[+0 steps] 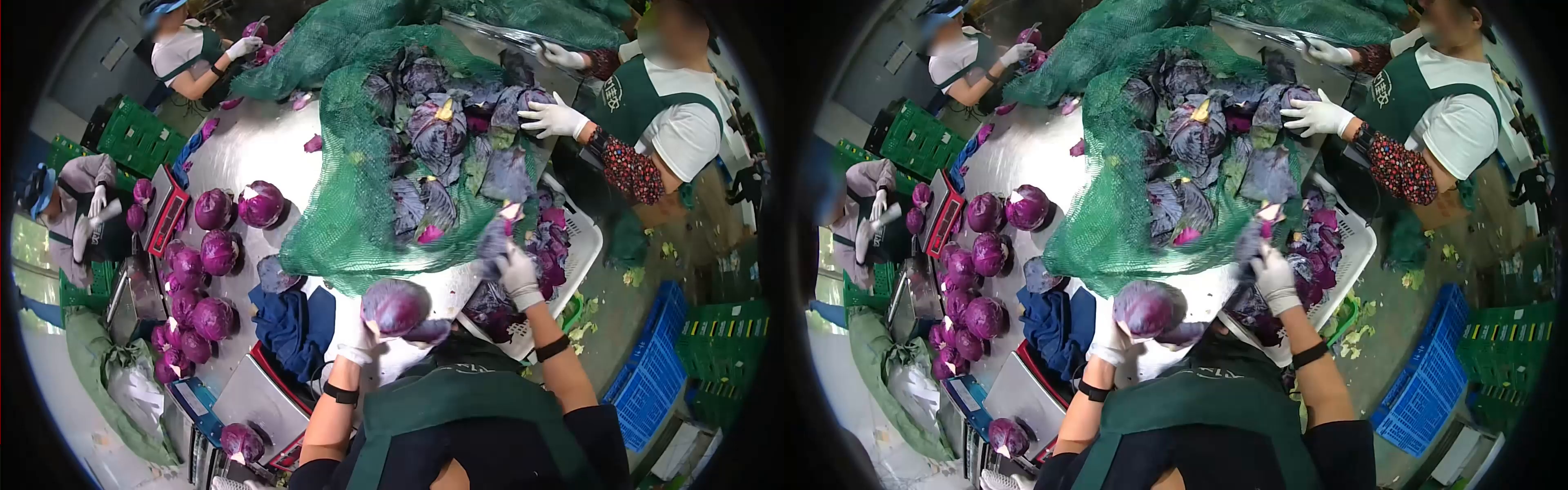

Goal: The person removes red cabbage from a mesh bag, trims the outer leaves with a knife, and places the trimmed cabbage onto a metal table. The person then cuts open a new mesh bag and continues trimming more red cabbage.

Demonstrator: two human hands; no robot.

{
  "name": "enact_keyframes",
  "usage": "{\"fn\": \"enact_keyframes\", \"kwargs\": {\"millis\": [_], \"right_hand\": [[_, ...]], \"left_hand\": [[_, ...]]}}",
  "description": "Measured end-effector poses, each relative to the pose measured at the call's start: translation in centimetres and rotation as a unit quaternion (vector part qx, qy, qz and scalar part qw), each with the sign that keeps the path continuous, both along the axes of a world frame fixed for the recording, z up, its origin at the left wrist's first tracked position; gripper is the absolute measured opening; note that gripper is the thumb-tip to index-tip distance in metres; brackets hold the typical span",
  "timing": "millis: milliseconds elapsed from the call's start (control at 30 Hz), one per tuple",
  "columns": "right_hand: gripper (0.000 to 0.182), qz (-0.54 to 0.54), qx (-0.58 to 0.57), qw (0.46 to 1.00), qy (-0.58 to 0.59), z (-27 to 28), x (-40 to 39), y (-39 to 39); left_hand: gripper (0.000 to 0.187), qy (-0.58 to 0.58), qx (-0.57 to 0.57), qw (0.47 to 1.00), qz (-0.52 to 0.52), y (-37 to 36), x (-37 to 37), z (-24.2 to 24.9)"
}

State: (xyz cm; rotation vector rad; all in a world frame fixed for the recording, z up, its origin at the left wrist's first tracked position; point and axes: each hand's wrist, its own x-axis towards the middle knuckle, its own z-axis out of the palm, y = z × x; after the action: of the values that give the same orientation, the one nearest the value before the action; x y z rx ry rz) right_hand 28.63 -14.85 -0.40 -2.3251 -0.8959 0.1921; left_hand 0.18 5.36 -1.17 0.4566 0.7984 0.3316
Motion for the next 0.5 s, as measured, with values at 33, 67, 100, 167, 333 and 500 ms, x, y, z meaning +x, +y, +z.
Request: {"fn": "enact_keyframes", "kwargs": {"millis": [33,67,100,167,333,500], "right_hand": [[0.032,-0.044,0.082,0.996,0.015,0.0,0.2,-1.1],[0.033,0.002,0.049,0.998,0.031,2.5,-0.6,-0.7],[0.034,0.044,0.015,0.998,0.048,5.1,-2.2,0.2],[0.047,0.177,0.127,0.960,0.177,1.4,-4.9,0.8],[0.044,0.077,0.076,0.902,0.419,3.9,-7.4,2.7],[0.044,0.257,-0.015,0.962,-0.087,4.3,-6.7,3.2]], "left_hand": [[0.065,-0.004,0.003,1.000,0.008,-0.7,0.9,-0.3],[0.075,0.121,-0.024,0.991,-0.046,-1.8,2.4,4.7],[0.073,0.274,-0.087,0.942,-0.171,-1.7,3.3,5.9],[0.073,0.308,0.516,0.714,-0.358,-2.3,2.9,2.1],[0.086,0.286,0.640,0.677,-0.224,-4.3,8.5,7.7],[0.061,0.075,0.468,0.859,-0.193,-3.3,8.3,5.1]]}}
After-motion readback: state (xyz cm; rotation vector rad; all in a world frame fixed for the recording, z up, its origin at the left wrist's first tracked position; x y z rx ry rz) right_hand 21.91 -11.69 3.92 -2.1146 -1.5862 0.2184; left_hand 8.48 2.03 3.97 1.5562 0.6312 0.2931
